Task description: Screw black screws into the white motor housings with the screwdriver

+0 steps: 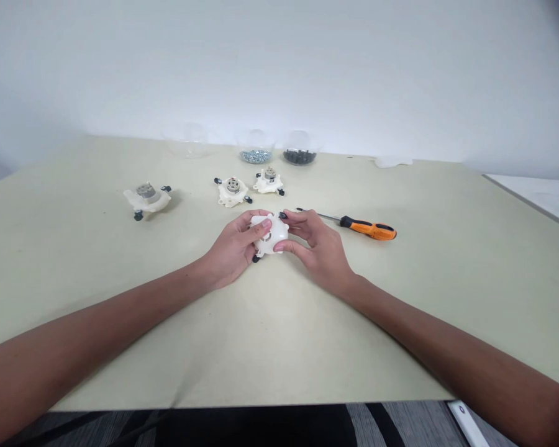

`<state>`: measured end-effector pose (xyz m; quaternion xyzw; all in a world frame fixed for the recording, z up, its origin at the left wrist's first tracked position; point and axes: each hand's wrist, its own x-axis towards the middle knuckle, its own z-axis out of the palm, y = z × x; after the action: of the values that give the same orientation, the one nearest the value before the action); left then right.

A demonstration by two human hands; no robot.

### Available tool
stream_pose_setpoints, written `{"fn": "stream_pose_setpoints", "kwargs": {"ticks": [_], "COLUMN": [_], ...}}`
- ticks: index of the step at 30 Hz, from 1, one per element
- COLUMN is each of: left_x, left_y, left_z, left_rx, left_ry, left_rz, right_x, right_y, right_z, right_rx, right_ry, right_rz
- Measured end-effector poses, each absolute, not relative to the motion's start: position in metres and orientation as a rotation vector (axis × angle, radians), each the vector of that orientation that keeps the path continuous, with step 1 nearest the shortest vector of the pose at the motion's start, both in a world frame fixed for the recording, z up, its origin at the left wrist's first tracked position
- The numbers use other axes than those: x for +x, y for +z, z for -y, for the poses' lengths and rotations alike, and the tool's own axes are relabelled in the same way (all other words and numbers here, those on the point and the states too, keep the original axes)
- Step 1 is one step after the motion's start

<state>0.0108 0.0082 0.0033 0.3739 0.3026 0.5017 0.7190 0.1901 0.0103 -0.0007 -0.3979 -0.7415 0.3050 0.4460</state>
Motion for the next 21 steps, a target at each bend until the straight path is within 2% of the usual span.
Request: {"fn": "stream_pose_setpoints", "kwargs": {"ticks": [14, 21], "left_x": [0.0121, 0.009], "left_y": [0.0076, 0.0047], "left_z": [-0.009, -0.0094], "left_rx": [0.762, 0.861], "left_ry": [1.092, 1.01], "left_rz": [-0.608, -0.643], "right_x": [0.1829, 0.1885], "right_y": [-0.0028, 0.0022], "right_z": [-0.0057, -0.0066], "right_rx": [-0.952, -0.969], "right_ry": [0.467, 0.571], "right_rz": [1.877, 1.952]}}
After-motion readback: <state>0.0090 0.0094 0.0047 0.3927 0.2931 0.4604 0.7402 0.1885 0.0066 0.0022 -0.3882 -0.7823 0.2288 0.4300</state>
